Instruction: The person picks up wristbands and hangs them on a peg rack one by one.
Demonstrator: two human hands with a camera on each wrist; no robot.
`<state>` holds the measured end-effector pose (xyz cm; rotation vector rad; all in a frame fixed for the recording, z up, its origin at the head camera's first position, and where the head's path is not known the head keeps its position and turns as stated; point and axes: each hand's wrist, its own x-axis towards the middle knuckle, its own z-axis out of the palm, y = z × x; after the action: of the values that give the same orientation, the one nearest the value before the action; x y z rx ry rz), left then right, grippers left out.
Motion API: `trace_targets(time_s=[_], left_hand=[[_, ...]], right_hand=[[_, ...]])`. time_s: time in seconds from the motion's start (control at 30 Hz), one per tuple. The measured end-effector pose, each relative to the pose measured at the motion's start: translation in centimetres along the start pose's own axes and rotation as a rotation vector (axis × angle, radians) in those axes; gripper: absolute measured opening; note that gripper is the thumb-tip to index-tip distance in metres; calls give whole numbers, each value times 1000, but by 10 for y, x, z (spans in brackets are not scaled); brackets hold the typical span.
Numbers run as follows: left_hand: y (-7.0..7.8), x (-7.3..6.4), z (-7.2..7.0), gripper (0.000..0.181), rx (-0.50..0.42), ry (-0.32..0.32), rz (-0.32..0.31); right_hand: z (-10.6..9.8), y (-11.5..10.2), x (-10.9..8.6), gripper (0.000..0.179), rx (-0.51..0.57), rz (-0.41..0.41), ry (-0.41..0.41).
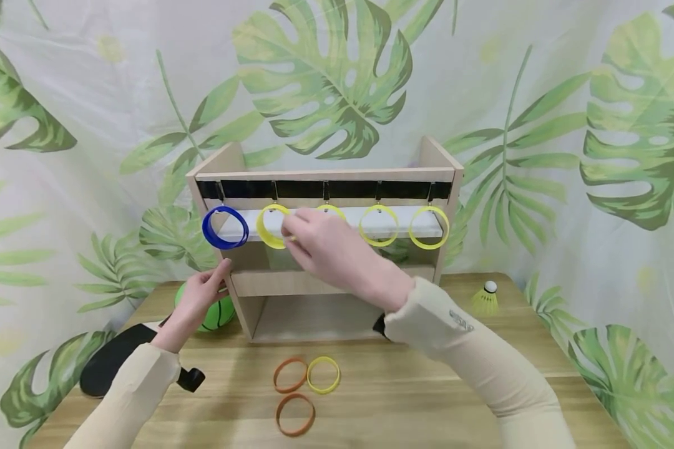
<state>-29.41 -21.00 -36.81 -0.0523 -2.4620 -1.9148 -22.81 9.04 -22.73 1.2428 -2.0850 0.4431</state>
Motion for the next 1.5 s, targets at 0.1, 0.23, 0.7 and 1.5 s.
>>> trace_targets(time_s=[0.1,0.23,0.7,1.5], left_hand=[[2,0,-1,78,-1,7,3],[2,0,-2,79,4,3,0],[1,0,-1,79,2,-16,-6],[0,0,0,77,-2,-13,-7]], right_hand=[[14,-5,-28,3,24,23,-70],[46,-6,-72,5,82,101,-183],[157,10,-175,6,208,331,-380],[169,19,-180,6,301,433,-414]])
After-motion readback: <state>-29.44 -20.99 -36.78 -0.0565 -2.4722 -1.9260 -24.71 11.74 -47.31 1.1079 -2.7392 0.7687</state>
